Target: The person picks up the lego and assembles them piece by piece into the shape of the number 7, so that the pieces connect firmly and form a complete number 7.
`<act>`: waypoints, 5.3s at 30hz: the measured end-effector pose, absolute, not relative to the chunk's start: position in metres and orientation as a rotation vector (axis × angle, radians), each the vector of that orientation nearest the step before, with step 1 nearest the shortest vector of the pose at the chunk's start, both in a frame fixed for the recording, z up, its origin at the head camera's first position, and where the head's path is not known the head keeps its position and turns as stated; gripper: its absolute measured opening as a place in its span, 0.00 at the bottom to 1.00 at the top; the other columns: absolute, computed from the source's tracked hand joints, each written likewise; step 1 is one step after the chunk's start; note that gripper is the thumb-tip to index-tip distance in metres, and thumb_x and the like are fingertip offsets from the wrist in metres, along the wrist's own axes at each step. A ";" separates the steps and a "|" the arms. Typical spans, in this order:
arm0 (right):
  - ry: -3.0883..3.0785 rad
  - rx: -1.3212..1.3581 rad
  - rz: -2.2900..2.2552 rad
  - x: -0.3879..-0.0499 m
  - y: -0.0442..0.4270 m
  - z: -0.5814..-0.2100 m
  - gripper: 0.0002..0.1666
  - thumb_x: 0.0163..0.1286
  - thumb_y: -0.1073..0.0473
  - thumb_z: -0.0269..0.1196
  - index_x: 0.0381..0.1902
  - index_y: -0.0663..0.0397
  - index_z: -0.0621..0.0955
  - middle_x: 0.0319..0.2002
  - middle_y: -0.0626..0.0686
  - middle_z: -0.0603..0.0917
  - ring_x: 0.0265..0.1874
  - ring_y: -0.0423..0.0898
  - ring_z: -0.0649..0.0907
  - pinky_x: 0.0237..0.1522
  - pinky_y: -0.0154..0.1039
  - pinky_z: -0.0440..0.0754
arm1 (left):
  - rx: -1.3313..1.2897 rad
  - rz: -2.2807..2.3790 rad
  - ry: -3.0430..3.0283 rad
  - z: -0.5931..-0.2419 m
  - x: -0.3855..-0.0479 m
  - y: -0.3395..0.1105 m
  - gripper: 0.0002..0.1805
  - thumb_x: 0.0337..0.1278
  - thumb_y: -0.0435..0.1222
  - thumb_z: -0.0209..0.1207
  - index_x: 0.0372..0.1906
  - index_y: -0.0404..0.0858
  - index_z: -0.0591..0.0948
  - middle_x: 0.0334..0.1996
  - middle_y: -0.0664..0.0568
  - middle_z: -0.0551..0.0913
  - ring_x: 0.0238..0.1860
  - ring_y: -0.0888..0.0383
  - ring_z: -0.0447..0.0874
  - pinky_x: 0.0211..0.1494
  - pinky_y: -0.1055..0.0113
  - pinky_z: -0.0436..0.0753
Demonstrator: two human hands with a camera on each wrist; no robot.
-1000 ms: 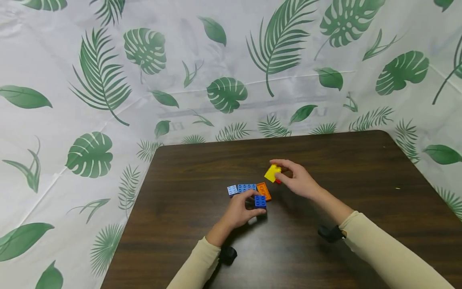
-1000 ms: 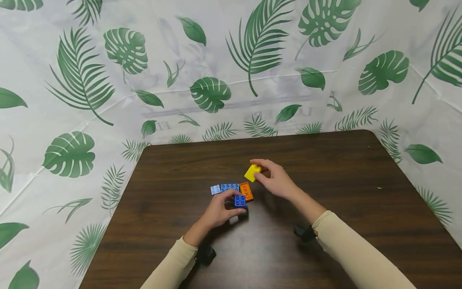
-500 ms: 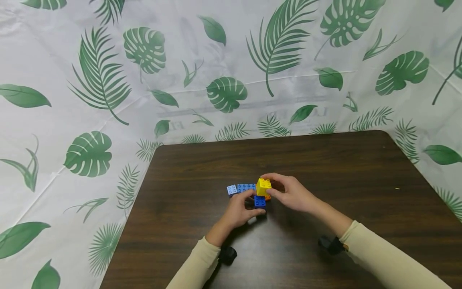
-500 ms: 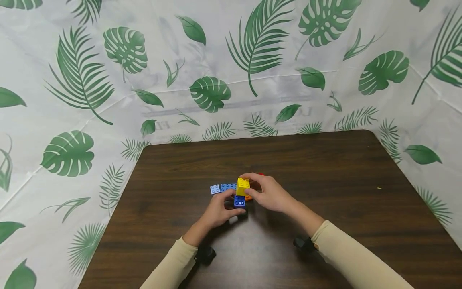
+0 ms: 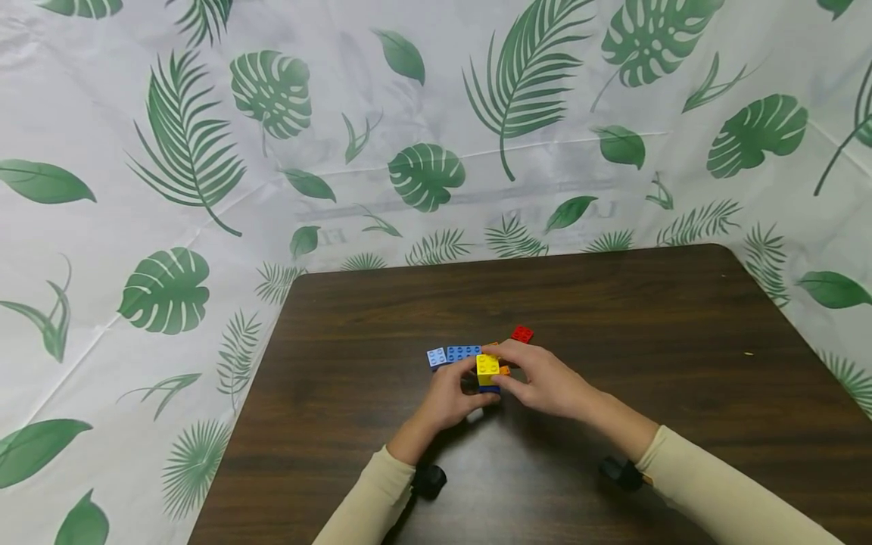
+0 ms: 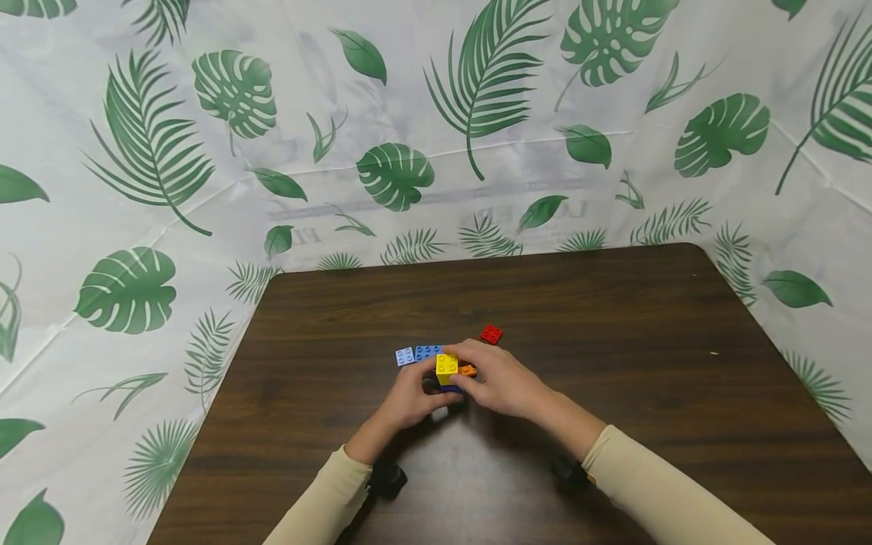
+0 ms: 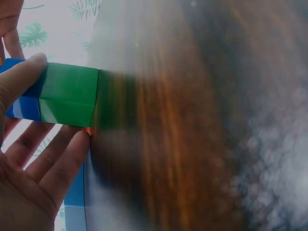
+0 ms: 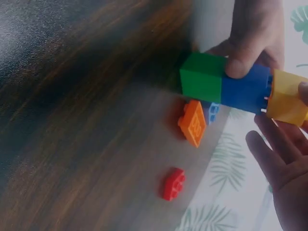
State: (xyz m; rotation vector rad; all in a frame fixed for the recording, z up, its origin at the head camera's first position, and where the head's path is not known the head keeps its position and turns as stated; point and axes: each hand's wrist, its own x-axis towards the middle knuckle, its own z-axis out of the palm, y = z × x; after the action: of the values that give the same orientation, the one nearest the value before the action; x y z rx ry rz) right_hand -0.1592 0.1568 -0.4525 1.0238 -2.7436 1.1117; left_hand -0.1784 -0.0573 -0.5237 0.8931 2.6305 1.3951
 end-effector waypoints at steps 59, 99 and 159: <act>-2.815 1.017 0.957 -0.162 0.165 -0.460 0.40 0.57 0.63 0.74 0.68 0.52 0.73 0.54 0.50 0.82 0.44 0.46 0.85 0.45 0.46 0.84 | 1.044 1.715 2.370 -0.522 -0.180 -0.063 0.19 0.58 0.37 0.68 0.53 0.43 0.79 0.48 0.53 0.82 0.47 0.56 0.84 0.42 0.65 0.85; -2.915 0.228 1.812 -0.206 0.176 -0.498 0.20 0.74 0.57 0.60 0.54 0.68 0.80 0.39 0.60 0.85 0.34 0.54 0.86 0.34 0.44 0.86 | 0.903 1.600 2.450 -0.521 -0.179 -0.060 0.25 0.48 0.30 0.73 0.52 0.41 0.77 0.45 0.51 0.81 0.46 0.54 0.83 0.48 0.64 0.83; -2.638 0.956 1.200 -0.159 0.154 -0.454 0.25 0.64 0.56 0.69 0.60 0.46 0.81 0.56 0.44 0.82 0.54 0.44 0.81 0.53 0.48 0.80 | 1.076 1.805 2.411 -0.521 -0.182 -0.061 0.20 0.48 0.34 0.74 0.48 0.39 0.84 0.43 0.52 0.87 0.44 0.60 0.85 0.44 0.54 0.85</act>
State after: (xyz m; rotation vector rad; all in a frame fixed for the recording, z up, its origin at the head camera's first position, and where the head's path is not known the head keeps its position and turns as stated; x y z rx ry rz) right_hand -0.1590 0.1544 -0.4537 0.9556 -2.6379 1.2003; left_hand -0.1823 -0.0612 -0.5213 1.0763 2.4115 1.8047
